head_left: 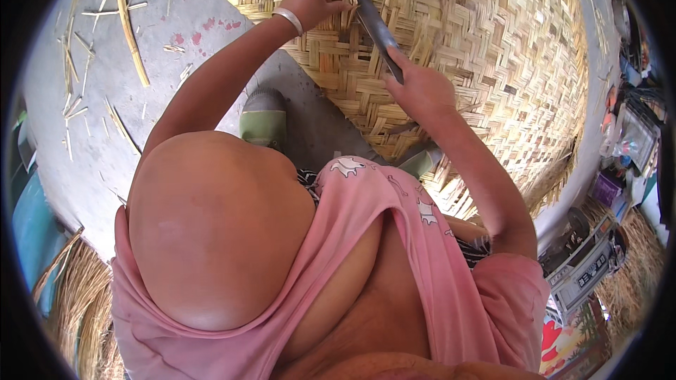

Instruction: The person is weaving a large round basket using thin bamboo strips. They use a curved metal tool to press and secure the strips into the existing weave pattern, occasionally picking up new strips from the floor.

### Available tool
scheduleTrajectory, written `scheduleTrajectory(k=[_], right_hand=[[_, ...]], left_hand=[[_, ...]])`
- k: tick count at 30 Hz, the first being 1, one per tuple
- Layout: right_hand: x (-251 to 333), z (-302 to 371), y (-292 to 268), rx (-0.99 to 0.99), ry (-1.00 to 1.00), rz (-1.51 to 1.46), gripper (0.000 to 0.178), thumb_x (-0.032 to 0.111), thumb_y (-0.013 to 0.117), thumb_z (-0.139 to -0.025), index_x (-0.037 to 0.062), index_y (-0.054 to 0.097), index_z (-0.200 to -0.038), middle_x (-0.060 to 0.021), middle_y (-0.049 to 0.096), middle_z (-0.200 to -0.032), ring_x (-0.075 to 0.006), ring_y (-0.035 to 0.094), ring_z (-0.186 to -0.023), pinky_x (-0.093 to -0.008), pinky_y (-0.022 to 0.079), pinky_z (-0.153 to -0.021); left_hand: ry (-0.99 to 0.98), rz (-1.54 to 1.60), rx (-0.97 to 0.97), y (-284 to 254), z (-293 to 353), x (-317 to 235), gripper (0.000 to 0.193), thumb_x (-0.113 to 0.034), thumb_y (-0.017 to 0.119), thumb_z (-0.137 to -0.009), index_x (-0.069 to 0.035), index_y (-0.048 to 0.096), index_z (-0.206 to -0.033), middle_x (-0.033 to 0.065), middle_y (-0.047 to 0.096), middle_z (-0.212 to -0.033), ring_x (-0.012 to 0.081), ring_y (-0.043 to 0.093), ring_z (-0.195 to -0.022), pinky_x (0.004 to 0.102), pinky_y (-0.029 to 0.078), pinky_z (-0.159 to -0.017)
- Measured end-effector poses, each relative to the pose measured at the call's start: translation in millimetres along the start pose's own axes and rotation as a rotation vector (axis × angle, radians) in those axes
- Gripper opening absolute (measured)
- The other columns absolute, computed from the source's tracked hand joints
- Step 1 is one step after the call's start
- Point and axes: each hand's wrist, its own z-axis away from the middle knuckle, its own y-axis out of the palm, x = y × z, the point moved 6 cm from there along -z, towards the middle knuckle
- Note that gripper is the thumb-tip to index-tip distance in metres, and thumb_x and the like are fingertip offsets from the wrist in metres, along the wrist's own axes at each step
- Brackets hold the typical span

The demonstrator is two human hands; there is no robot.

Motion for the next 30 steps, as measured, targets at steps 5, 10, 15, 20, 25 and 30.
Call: scheduleTrajectory(k=[5,10,15,20,25,30], right_hand=[[-28.2,60.9,-3.4,0.128,0.030,0.021,0.057,0.036,0.058,-0.091,0.0276,0.041,-0.144,-0.0131,0.069,-0.081,-0.0331,0.068,-0.075,-0.0448,0.054,-0.068],[-24.9,72.6,-54.7,-0.258,0.028,-0.436,0.054,0.036,0.056,-0.093,0.0258,0.044,-0.144,-0.0156,0.069,-0.085,-0.0321,0.068,-0.070,-0.0431,0.054,-0.066],[15.3,23.3,10.6,-0.390,-0.033,-0.553,0.060,0.032,0.058,-0.091,0.0253,0.039,-0.147,-0.0154,0.068,-0.085,-0.0318,0.067,-0.071,-0.0431,0.054,-0.068],[47.6,12.8,50.8,-0.241,-0.012,-0.306,0.067,0.028,0.061,-0.086,0.0272,0.036,-0.149,-0.0146,0.068,-0.088,-0.0315,0.066,-0.073,-0.0450,0.053,-0.068],[34.7,33.2,18.1,-0.730,-0.016,-0.621,0.066,0.029,0.061,-0.086,0.0312,0.038,-0.147,-0.0134,0.068,-0.089,-0.0310,0.067,-0.076,-0.0455,0.053,-0.068],[13.5,10.6,43.9,-0.119,0.134,-0.097,0.065,0.031,0.059,-0.087,0.0302,0.035,-0.148,-0.0132,0.067,-0.075,-0.0317,0.067,-0.066,-0.0457,0.055,-0.061]], left_hand=[[0.048,-0.265,-0.031,6.6,1.9,-2.8,0.029,-0.035,0.071,-0.087,-0.007,0.066,-0.086,0.0064,0.065,-0.069,0.0225,0.063,-0.066,0.0378,0.051,-0.062],[-0.207,0.510,-0.103,-26.5,6.5,22.9,0.026,-0.033,0.066,-0.088,-0.010,0.063,-0.076,0.0029,0.061,-0.063,0.0156,0.059,-0.057,0.0344,0.049,-0.055],[-0.396,0.861,-0.335,-37.7,24.7,63.2,0.020,-0.026,0.072,-0.088,-0.010,0.062,-0.082,-0.0046,0.054,-0.062,0.0042,0.048,-0.046,0.0201,0.036,-0.041],[-0.412,0.667,-0.296,-46.5,28.9,51.3,0.019,-0.024,0.068,-0.090,-0.012,0.061,-0.077,-0.0034,0.052,-0.060,0.0077,0.046,-0.046,0.0260,0.037,-0.044],[-0.257,0.678,-0.373,-66.4,-11.5,31.6,0.023,-0.022,0.068,-0.090,-0.006,0.058,-0.075,0.0001,0.053,-0.055,0.0088,0.048,-0.041,0.0252,0.037,-0.036],[-0.053,0.801,-0.590,-123.6,-117.3,4.7,0.024,-0.020,0.066,-0.090,-0.008,0.055,-0.072,0.0006,0.050,-0.053,0.0104,0.044,-0.040,0.0264,0.036,-0.037]])
